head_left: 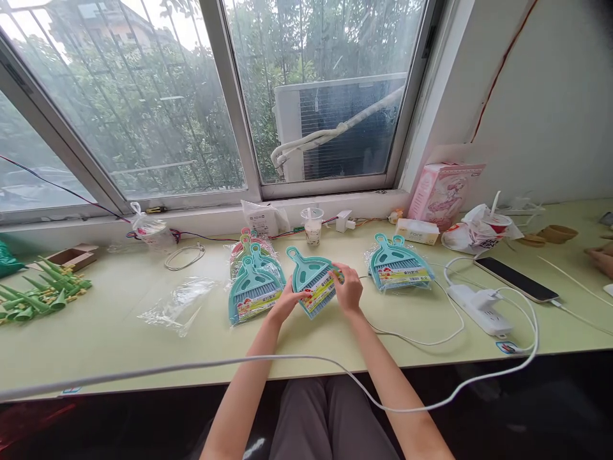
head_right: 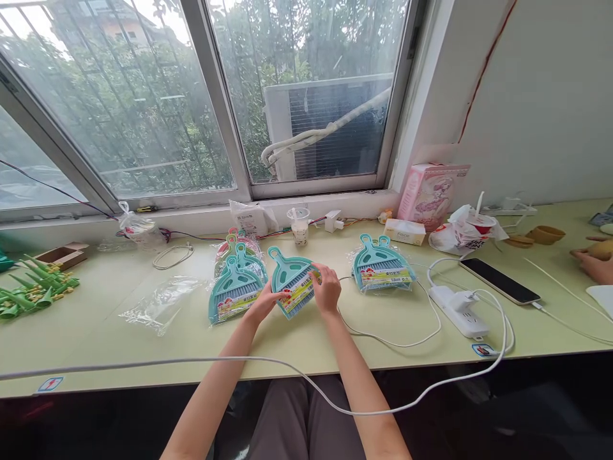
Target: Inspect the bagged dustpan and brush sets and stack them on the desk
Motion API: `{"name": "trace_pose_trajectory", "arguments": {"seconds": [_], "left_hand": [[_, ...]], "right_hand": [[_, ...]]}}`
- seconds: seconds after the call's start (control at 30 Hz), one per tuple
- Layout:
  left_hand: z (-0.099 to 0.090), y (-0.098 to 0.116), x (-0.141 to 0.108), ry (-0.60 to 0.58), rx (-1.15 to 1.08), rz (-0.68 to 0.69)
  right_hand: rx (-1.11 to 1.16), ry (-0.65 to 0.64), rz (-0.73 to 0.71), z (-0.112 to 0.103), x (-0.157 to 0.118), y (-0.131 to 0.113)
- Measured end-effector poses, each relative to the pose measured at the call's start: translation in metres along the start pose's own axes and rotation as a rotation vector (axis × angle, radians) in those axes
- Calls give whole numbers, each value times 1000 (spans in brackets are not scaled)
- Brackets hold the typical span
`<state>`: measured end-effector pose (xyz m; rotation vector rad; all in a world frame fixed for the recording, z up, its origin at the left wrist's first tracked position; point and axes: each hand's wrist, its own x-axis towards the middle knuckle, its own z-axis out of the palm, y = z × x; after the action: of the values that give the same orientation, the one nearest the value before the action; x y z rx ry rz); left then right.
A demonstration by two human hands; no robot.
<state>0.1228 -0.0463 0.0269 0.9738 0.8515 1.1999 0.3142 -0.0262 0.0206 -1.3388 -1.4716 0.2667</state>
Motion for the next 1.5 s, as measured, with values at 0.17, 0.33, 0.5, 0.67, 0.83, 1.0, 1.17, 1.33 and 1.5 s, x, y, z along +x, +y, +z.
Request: {"name": "trace_pose_trajectory", "arguments": {"seconds": [0.17,0.33,0.5,0.67,0.83,1.0,1.17,1.33,1.5], "left_hand": [[-2,6,2,123,-70,54],[-7,8,1,119,-31,114],[0,6,0,83,15,119],[3,24,-12,279,66,305],[-81,72,-49,734,601,617],[-201,87,-102,1038,1217,180],[-238,92,-147,1142,1319,84],[-189,129,-135,1314,1370,578],[-87,115,-67,861,1544,627]], "right_hand": [[281,177,176,11,-1,0],[913,-415,568,27,-7,4],[1055,-426,720,32,-7,5],[1096,-379,758,28,-1,15],[1119,-344,780,28,0,24],[1109,-315,790,30,-2,30],[1137,-290,787,34,-4,39],[1170,-222,826,33,-3,38],[1229,-169,840,29,0,35]]}}
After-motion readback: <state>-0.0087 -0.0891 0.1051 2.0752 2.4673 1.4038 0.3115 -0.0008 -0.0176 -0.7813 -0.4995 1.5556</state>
